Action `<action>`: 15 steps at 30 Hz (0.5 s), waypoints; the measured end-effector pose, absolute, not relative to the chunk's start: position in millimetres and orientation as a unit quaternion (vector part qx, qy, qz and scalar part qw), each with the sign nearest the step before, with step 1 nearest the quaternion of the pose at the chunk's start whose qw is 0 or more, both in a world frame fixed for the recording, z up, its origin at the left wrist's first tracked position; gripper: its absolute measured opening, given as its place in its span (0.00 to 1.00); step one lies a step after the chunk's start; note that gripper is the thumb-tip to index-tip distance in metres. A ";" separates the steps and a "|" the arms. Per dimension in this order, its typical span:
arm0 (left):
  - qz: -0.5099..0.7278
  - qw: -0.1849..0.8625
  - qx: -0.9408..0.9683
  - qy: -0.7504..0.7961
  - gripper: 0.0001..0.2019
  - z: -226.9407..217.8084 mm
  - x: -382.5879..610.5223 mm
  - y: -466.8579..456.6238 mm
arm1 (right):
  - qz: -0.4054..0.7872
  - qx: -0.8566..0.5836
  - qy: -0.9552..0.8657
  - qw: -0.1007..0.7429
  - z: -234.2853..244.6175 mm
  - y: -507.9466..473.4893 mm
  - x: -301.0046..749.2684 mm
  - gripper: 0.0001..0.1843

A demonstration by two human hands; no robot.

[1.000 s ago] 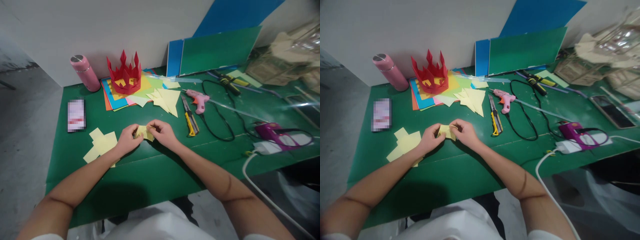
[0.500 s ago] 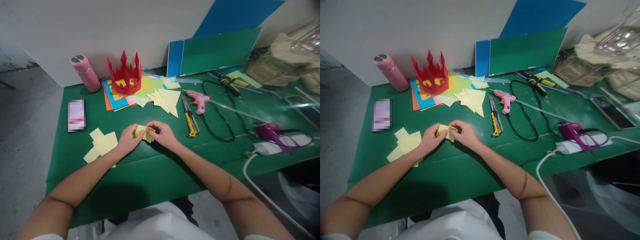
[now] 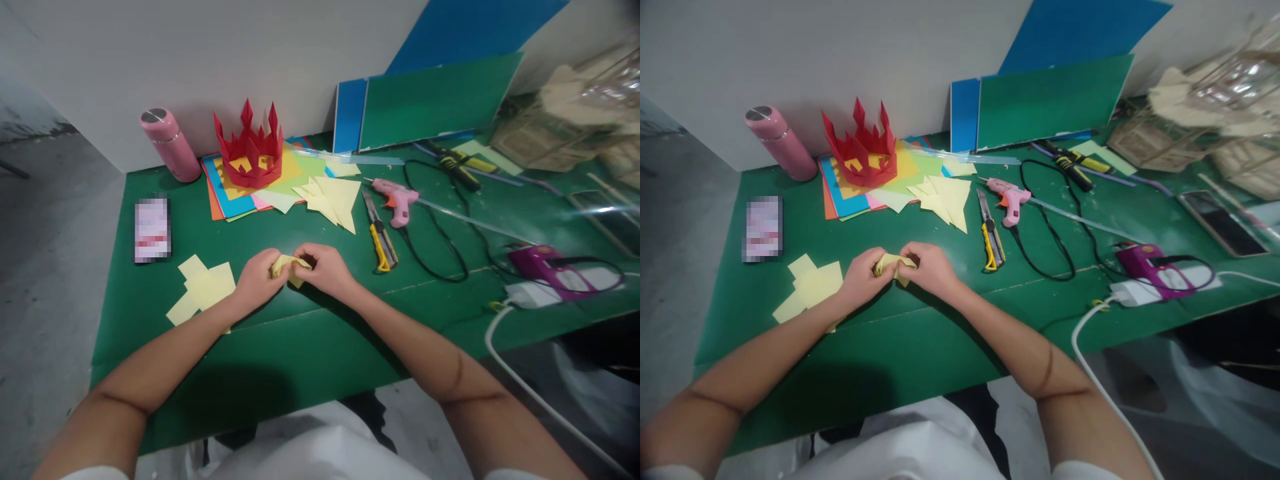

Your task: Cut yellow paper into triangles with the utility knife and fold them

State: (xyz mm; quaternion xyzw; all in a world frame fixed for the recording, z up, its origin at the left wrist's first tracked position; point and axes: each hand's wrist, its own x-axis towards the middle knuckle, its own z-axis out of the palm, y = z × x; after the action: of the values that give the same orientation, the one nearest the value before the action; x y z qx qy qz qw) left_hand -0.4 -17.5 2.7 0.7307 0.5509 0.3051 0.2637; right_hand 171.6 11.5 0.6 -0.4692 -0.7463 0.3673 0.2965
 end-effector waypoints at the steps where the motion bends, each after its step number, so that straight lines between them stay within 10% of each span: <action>1: 0.308 0.262 0.730 0.551 0.15 3.3 -0.3 -17.5 | 0.368 -0.471 -0.744 0.298 0.8 12.1 172.2 0.01; 10: 0.333 0.273 0.700 0.570 0.17 5.0 -1.3 -17.1 | 0.377 -0.469 -0.732 0.319 -1.9 12.8 173.7 0.02; 15: 0.377 0.451 0.564 0.580 0.13 4.7 -3.1 -16.3 | 0.399 -0.421 -0.706 0.407 -3.7 11.7 173.3 0.15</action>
State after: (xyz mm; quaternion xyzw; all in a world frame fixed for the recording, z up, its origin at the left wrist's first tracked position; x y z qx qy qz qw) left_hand -3.1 -16.3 4.7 0.5638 0.5803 0.3775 0.4505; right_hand 173.3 11.7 -3.7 -0.4207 -0.7063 0.3985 0.4067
